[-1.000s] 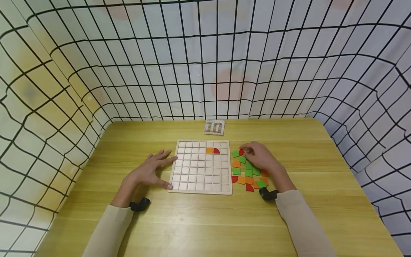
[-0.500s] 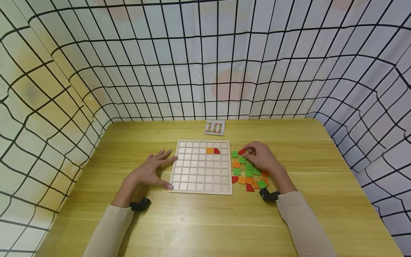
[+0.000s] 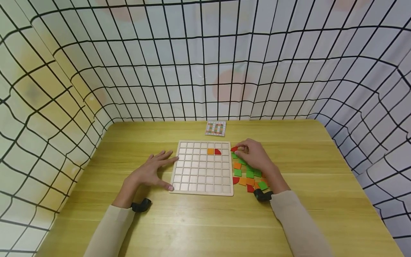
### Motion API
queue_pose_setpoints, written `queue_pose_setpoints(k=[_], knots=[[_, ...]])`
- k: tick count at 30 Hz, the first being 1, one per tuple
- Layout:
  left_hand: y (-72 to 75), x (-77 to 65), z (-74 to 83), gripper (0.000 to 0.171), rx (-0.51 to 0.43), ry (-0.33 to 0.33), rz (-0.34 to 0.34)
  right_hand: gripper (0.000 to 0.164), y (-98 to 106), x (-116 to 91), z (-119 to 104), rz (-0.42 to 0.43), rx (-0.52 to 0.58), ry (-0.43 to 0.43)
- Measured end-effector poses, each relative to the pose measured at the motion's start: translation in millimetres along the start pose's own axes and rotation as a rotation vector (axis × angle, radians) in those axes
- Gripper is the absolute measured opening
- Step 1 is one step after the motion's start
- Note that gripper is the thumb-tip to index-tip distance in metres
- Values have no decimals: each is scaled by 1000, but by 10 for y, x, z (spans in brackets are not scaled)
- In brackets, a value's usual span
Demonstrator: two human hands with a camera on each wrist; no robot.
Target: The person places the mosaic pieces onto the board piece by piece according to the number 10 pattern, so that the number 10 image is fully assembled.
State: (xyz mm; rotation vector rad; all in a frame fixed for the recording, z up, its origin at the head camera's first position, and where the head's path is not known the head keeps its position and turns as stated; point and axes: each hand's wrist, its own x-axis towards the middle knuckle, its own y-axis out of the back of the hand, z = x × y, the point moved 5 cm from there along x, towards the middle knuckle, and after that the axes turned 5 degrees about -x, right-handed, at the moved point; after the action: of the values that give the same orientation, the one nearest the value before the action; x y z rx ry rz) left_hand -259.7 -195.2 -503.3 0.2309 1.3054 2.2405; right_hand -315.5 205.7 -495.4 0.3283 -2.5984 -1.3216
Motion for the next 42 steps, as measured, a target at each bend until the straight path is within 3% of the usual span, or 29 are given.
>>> queue_pose_setpoints(k=[11,26,42], knots=[[2,6,-14,116,16,1,-3,27,-218,176,-366,2,42,34],[3,10,-11,115,2,8,-8,28,-560,374,-723,-71,138,45],[28,1,28,115,5,10,-8,27,-736,478,-803,-94,101,37]])
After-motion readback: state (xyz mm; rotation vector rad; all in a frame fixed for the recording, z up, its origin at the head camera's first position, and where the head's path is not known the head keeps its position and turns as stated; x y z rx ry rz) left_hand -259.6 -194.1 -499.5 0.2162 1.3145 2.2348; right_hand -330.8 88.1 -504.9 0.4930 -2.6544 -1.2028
